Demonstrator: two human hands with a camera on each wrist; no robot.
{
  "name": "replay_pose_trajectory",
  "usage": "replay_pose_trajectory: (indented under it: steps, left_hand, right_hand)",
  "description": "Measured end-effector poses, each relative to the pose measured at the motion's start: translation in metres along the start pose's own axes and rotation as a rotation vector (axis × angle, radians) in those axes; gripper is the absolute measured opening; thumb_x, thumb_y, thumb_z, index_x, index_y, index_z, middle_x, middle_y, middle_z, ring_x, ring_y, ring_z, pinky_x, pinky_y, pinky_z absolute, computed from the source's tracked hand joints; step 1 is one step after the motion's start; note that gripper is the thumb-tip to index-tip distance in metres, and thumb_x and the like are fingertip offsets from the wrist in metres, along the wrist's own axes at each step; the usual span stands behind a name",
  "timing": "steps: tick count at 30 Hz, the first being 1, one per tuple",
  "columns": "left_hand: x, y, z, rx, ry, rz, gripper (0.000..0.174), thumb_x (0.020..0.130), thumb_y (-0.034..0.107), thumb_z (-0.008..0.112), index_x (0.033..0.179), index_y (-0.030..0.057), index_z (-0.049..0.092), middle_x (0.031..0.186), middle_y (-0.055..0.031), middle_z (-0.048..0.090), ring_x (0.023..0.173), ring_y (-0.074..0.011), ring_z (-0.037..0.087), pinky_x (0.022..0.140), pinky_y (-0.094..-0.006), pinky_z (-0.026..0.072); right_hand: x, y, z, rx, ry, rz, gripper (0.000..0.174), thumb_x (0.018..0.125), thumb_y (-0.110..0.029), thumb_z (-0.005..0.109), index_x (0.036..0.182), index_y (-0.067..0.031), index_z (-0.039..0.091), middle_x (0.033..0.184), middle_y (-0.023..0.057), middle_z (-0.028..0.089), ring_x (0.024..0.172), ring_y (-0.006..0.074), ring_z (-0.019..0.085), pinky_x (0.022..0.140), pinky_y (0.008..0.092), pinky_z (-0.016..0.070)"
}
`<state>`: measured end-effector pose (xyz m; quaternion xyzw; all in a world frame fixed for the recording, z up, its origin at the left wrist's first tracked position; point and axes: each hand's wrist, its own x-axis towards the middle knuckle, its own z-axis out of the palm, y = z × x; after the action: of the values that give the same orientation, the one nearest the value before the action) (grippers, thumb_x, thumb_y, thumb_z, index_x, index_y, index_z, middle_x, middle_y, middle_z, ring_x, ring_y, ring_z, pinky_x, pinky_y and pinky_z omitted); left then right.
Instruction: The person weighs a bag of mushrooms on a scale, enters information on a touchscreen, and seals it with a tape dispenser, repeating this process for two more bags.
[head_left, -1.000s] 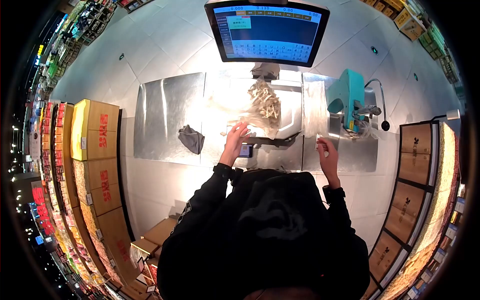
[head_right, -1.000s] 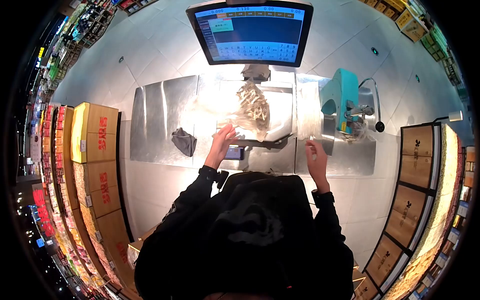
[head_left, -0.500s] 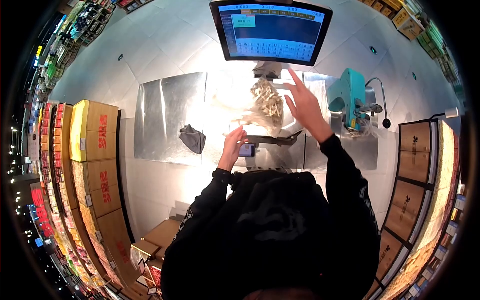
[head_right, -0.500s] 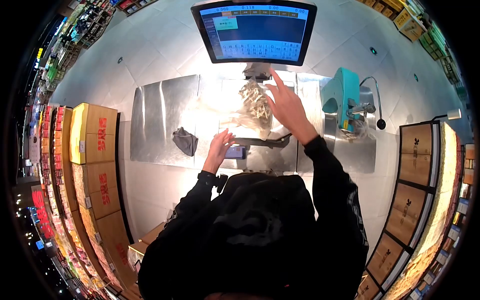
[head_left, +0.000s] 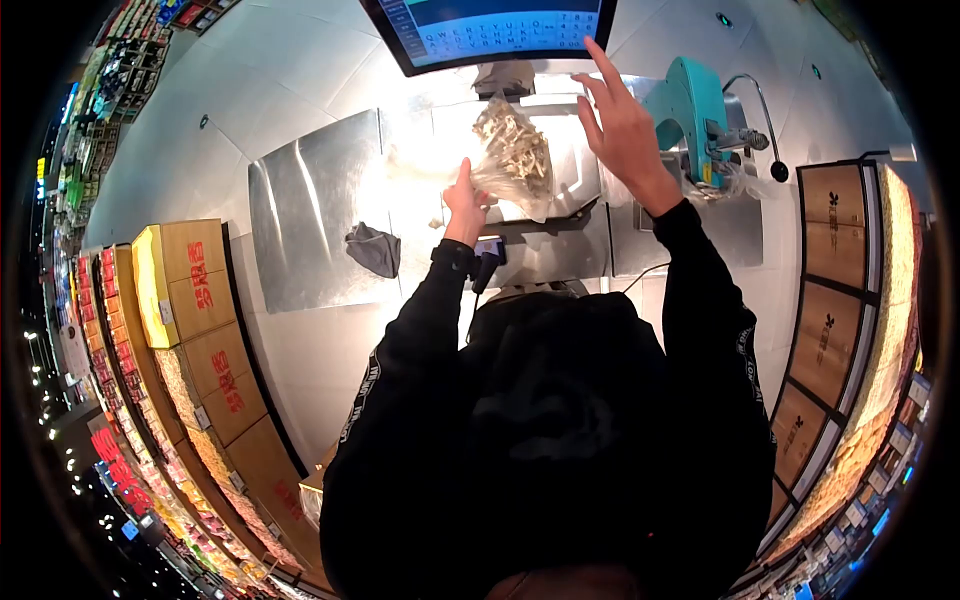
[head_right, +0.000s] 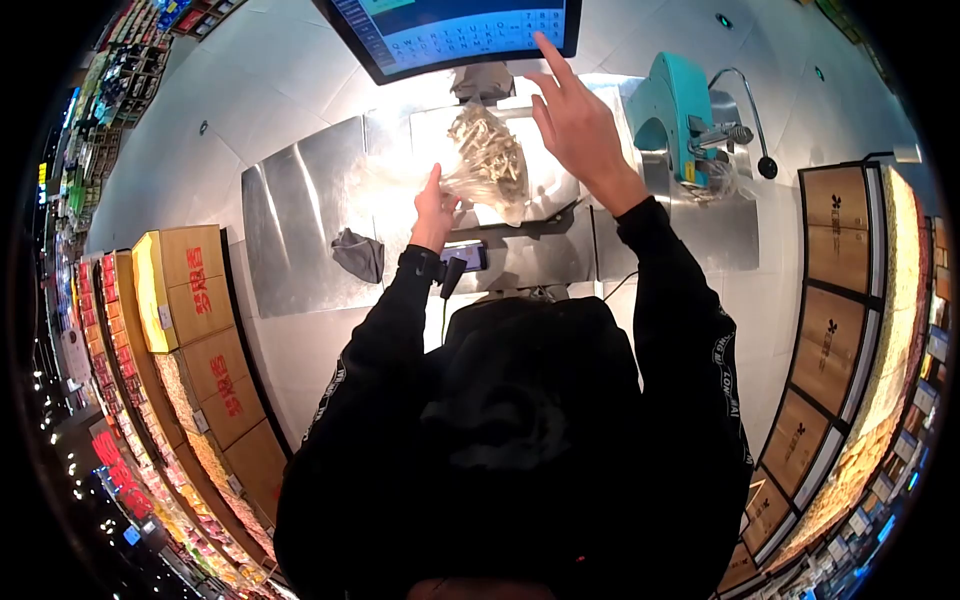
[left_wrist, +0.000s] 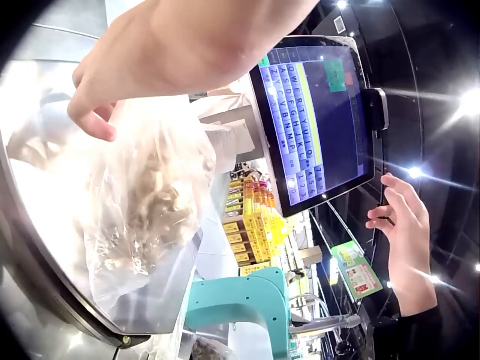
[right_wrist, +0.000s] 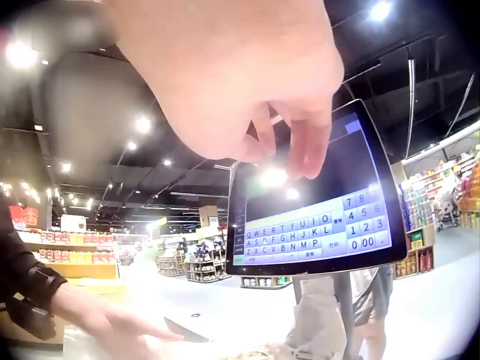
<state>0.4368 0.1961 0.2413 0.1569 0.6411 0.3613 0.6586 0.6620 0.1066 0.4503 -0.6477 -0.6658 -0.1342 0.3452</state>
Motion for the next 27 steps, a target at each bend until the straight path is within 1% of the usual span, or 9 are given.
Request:
replay_pose_trajectory:
  steps: [5, 7, 9, 11, 13, 16, 21, 23, 27]
  left_hand:
    - [-0.018, 0.007, -0.011, -0.019, -0.141, 0.024, 0.037, 0.084, 0.037, 0.074, 0.092, 0.0040, 0.060, 0.079, -0.0035, 0.059, 0.076, -0.0166, 0.059, 0.060, -0.0321, 0.0441]
    - [0.001, -0.004, -0.026, -0.047, -0.284, 0.040, 0.033, 0.086, 0.036, 0.072, 0.087, 0.0046, 0.060, 0.077, -0.0043, 0.061, 0.074, -0.0162, 0.060, 0.061, -0.0302, 0.0433]
    - [-0.022, -0.011, -0.035, -0.043, -0.485, 0.480, 0.031, 0.087, 0.034, 0.072, 0.081, 0.0067, 0.060, 0.068, -0.0025, 0.057, 0.066, -0.0154, 0.057, 0.062, -0.0282, 0.0433]
    - [-0.011, 0.003, -0.031, -0.096, -0.331, 0.132, 0.033, 0.086, 0.035, 0.073, 0.090, 0.0053, 0.061, 0.078, -0.0021, 0.057, 0.075, -0.0145, 0.057, 0.066, -0.0283, 0.0449]
    - [-0.051, -0.002, -0.035, -0.032, -0.285, 0.048, 0.041, 0.084, 0.037, 0.075, 0.104, 0.0051, 0.060, 0.089, -0.0004, 0.055, 0.084, -0.0123, 0.054, 0.071, -0.0272, 0.0449]
    - [-0.059, -0.007, -0.053, 0.013, -0.308, 0.026, 0.053, 0.083, 0.039, 0.076, 0.118, 0.0046, 0.056, 0.099, 0.0004, 0.053, 0.092, -0.0108, 0.052, 0.074, -0.0269, 0.0441]
    - [-0.074, 0.002, -0.066, -0.013, -0.320, -0.062, 0.048, 0.085, 0.034, 0.075, 0.119, 0.0044, 0.057, 0.097, 0.0010, 0.055, 0.091, -0.0100, 0.053, 0.074, -0.0265, 0.0444]
    - [-0.073, 0.003, -0.071, -0.022, -0.332, -0.065, 0.047, 0.086, 0.032, 0.074, 0.119, 0.0040, 0.057, 0.097, 0.0010, 0.056, 0.092, -0.0099, 0.053, 0.074, -0.0267, 0.0446]
    - [-0.066, -0.005, -0.091, -0.049, -0.366, -0.028, 0.045, 0.087, 0.028, 0.073, 0.120, 0.0033, 0.056, 0.097, 0.0008, 0.057, 0.093, -0.0102, 0.054, 0.077, -0.0283, 0.0460]
  right_hand:
    - [0.025, -0.002, 0.022, -0.050, 0.060, -0.171, 0.023, 0.085, -0.006, 0.062, 0.108, -0.0056, 0.060, 0.149, 0.0048, 0.042, 0.074, 0.0213, 0.065, 0.061, 0.0302, 0.0521]
    - [0.045, -0.016, 0.035, -0.047, -0.047, -0.197, 0.026, 0.078, -0.004, 0.061, 0.104, -0.0020, 0.057, 0.150, 0.0069, 0.038, 0.073, 0.0204, 0.059, 0.060, 0.0303, 0.0520]
    - [0.059, -0.021, 0.064, -0.038, -0.082, -0.252, 0.024, 0.082, -0.004, 0.059, 0.106, -0.0024, 0.054, 0.153, 0.0090, 0.035, 0.071, 0.0176, 0.060, 0.056, 0.0301, 0.0513]
    - [0.079, -0.031, 0.075, -0.055, -0.113, -0.267, 0.026, 0.082, -0.004, 0.060, 0.107, -0.0009, 0.055, 0.155, 0.0118, 0.030, 0.070, 0.0173, 0.056, 0.056, 0.0288, 0.0508]
    - [0.086, -0.037, 0.101, -0.169, -0.191, -0.289, 0.030, 0.080, -0.006, 0.063, 0.108, -0.0003, 0.055, 0.157, 0.0125, 0.025, 0.071, 0.0165, 0.053, 0.056, 0.0267, 0.0497]
    - [0.103, -0.044, 0.110, -0.165, -0.135, -0.300, 0.031, 0.080, -0.006, 0.063, 0.109, -0.0002, 0.054, 0.157, 0.0154, 0.024, 0.071, 0.0167, 0.054, 0.054, 0.0262, 0.0495]
    - [0.128, -0.029, 0.129, -0.275, -0.115, -0.238, 0.029, 0.075, -0.002, 0.061, 0.101, 0.0007, 0.051, 0.155, 0.0219, 0.023, 0.071, 0.0188, 0.056, 0.051, 0.0294, 0.0522]
    - [0.123, -0.028, 0.128, -0.388, -0.189, -0.224, 0.032, 0.082, -0.007, 0.063, 0.112, 0.0011, 0.054, 0.156, 0.0193, 0.023, 0.075, 0.0176, 0.059, 0.053, 0.0263, 0.0497]
    - [0.065, -0.053, 0.084, 0.006, -0.133, -0.248, 0.032, 0.084, -0.009, 0.062, 0.115, -0.0020, 0.056, 0.147, 0.0127, 0.041, 0.079, 0.0226, 0.062, 0.068, 0.0321, 0.0525]
